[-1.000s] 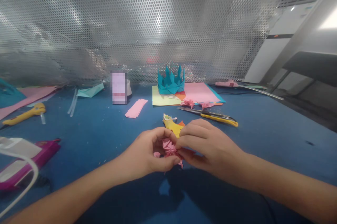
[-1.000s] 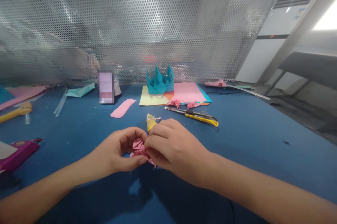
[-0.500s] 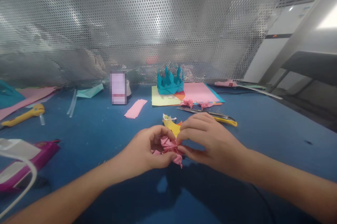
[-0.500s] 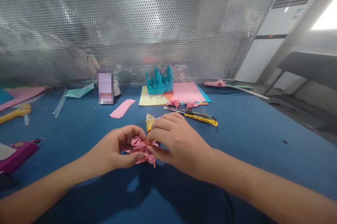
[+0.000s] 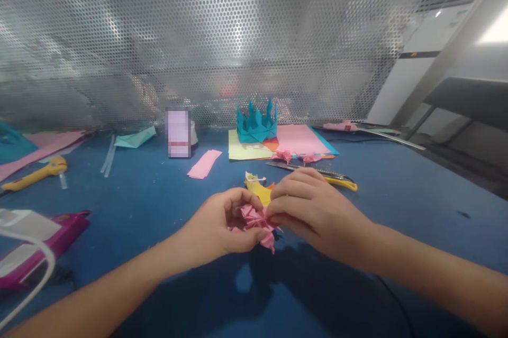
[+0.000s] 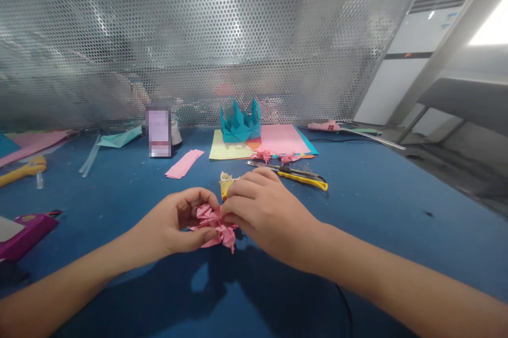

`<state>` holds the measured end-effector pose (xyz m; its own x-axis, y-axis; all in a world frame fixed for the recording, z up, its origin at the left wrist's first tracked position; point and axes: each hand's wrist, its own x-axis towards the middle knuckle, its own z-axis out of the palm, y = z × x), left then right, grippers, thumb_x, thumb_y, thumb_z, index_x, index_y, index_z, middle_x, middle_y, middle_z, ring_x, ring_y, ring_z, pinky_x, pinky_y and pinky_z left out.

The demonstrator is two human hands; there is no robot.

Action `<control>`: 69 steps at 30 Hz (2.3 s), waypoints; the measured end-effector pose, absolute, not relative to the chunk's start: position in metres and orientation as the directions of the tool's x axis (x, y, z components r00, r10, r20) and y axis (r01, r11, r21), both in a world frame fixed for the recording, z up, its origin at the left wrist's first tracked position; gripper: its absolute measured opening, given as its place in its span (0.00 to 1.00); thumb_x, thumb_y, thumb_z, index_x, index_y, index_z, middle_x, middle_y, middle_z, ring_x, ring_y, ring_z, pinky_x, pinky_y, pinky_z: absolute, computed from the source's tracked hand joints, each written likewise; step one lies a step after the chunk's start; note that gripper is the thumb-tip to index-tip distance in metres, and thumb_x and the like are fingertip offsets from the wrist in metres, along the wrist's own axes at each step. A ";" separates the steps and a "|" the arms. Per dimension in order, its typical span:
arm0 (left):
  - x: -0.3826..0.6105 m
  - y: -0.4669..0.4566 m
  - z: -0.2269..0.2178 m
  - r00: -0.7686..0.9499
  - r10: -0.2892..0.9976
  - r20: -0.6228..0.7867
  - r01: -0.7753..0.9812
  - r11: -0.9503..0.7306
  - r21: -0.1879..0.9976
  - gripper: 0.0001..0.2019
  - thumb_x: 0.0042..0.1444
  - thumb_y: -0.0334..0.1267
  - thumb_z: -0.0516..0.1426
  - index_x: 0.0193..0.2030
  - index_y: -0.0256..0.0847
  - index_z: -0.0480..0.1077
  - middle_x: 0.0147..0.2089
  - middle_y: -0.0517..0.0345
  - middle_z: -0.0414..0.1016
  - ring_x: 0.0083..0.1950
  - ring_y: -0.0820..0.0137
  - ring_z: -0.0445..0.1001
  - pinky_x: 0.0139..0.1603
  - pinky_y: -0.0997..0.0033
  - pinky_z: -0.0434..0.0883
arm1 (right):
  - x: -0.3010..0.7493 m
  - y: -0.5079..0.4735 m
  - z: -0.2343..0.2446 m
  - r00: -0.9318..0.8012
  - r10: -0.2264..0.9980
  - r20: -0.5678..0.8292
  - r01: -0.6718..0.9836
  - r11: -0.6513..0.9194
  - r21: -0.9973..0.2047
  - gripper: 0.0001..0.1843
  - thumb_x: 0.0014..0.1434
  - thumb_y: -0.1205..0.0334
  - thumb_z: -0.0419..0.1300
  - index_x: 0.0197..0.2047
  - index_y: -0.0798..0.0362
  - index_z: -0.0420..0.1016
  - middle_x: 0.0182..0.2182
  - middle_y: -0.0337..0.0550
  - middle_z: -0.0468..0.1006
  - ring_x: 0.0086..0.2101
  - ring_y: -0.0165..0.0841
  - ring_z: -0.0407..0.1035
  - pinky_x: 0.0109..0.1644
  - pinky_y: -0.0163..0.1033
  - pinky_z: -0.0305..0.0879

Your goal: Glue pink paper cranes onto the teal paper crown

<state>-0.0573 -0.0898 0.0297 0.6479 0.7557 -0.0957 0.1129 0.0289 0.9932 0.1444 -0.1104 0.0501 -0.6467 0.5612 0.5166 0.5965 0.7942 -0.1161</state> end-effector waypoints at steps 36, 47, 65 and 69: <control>-0.060 -0.098 0.042 0.489 0.872 -0.022 0.452 -0.232 0.861 0.03 0.46 0.31 0.53 0.23 0.39 0.63 0.27 0.60 0.67 0.28 0.73 0.66 0.29 0.72 0.66 | 0.139 -0.114 0.046 -0.647 0.667 0.369 0.577 0.745 -0.335 0.06 0.60 0.65 0.55 0.41 0.52 0.71 0.35 0.42 0.76 0.36 0.32 0.68 0.39 0.38 0.60; -0.057 -0.098 0.045 0.488 0.872 0.050 0.459 -0.305 0.834 0.03 0.48 0.36 0.55 0.29 0.39 0.66 0.26 0.62 0.66 0.27 0.75 0.62 0.30 0.72 0.65 | 0.130 -0.119 0.046 -0.439 0.825 0.357 0.401 0.535 -0.744 0.05 0.57 0.71 0.54 0.38 0.53 0.65 0.31 0.40 0.74 0.30 0.28 0.70 0.34 0.33 0.67; -0.057 -0.100 0.046 0.498 0.862 0.094 0.590 -0.417 0.691 0.02 0.48 0.33 0.55 0.26 0.40 0.69 0.26 0.61 0.72 0.28 0.73 0.68 0.30 0.74 0.64 | 0.129 -0.126 0.041 -0.560 0.587 0.585 0.560 0.788 -0.255 0.08 0.60 0.73 0.50 0.33 0.52 0.64 0.26 0.37 0.73 0.27 0.28 0.63 0.32 0.32 0.59; -0.058 -0.101 0.047 0.527 0.837 0.148 0.584 -0.483 0.652 0.04 0.49 0.32 0.55 0.25 0.40 0.68 0.26 0.61 0.71 0.27 0.73 0.67 0.29 0.74 0.64 | 0.129 -0.125 0.040 -0.550 0.606 0.575 0.562 0.778 -0.281 0.08 0.60 0.73 0.50 0.33 0.52 0.65 0.27 0.37 0.74 0.27 0.28 0.64 0.33 0.33 0.60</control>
<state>-0.0577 -0.1007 0.0473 0.5274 0.8367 0.1478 0.5843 -0.4834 0.6519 0.1288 -0.1252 0.0400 -0.5501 0.6057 0.5749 0.5624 0.7776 -0.2812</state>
